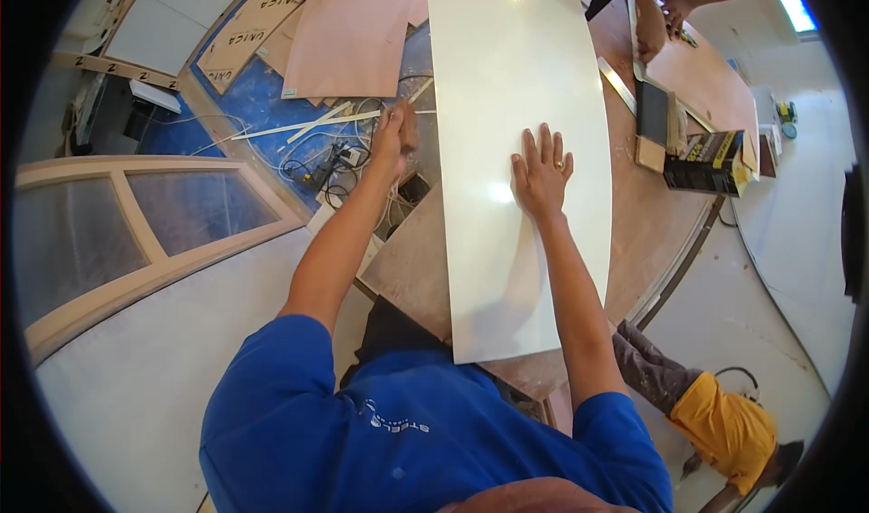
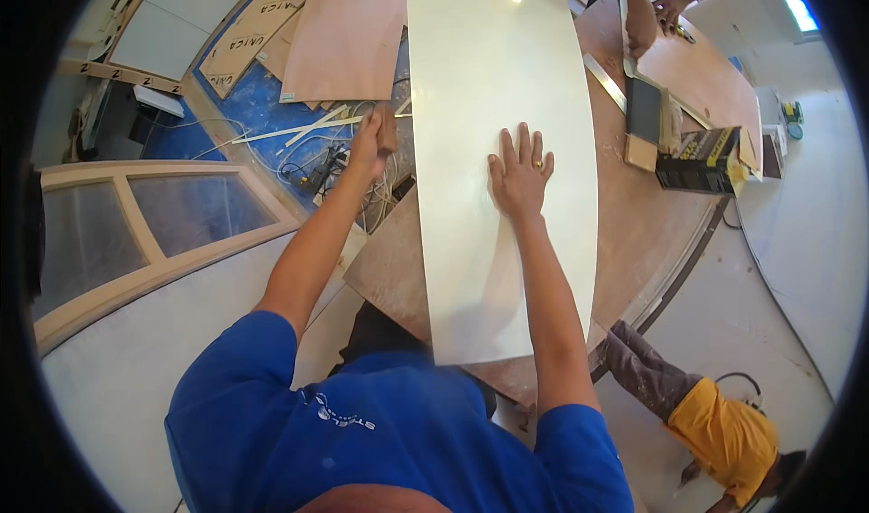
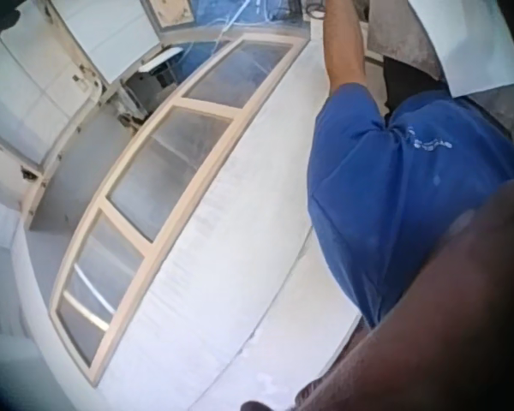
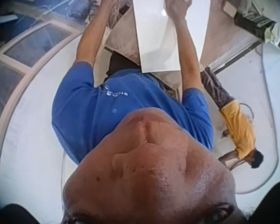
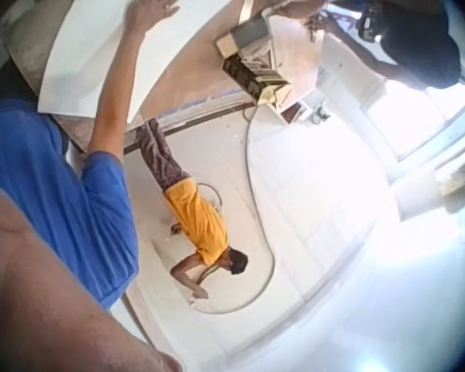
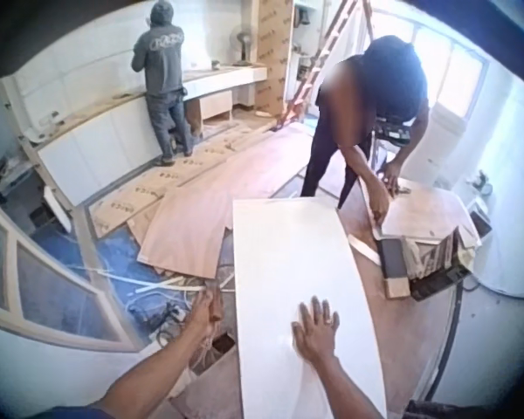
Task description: The person uses a sanding block to sand the edges of several plywood panels, then picks up and positions a large white panel to sand its surface and edges.
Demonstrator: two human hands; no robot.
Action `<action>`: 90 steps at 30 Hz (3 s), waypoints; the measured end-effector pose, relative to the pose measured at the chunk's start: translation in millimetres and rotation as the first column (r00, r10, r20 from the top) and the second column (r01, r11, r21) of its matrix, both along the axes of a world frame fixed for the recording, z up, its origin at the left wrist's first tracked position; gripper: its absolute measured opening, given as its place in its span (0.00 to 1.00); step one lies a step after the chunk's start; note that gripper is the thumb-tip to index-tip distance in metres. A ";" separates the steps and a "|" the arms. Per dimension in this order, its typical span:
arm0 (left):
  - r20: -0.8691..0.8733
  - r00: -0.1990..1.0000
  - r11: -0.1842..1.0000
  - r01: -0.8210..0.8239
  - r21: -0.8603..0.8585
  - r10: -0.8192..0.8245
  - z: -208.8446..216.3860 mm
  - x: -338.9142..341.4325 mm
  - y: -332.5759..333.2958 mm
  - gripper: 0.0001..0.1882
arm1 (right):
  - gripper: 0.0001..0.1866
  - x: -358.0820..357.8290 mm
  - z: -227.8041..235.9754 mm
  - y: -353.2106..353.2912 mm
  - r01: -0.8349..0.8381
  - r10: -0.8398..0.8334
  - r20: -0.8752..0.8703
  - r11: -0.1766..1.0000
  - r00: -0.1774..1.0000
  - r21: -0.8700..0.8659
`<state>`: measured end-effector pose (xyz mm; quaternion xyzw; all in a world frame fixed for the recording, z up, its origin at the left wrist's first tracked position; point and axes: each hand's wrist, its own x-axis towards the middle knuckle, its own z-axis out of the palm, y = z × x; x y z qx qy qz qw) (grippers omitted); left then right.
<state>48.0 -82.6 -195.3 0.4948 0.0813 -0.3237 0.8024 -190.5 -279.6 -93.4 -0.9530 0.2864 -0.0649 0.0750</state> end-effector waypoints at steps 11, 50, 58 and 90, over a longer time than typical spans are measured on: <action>0.388 0.921 0.996 0.003 0.093 -0.040 -10.1 259.1 -176.7 0.18 | 0.31 7.6 -5.6 0.8 0.036 -0.034 -0.050 0.998 0.998 0.044; 0.290 0.956 0.999 -0.050 0.001 0.048 14.5 142.7 -141.7 0.23 | 0.29 5.8 -12.5 -5.1 0.021 -0.021 0.013 0.999 1.000 -0.028; 0.272 0.962 0.983 -0.047 0.175 -0.002 2.7 97.9 -108.6 0.22 | 0.29 2.8 -17.2 -5.5 0.015 -0.013 0.041 0.999 0.999 -0.032; 0.196 0.978 0.995 -0.085 0.048 0.074 56.2 -58.6 -46.3 0.22 | 0.30 13.3 -23.6 -6.4 0.048 -0.046 0.051 0.998 0.998 -0.042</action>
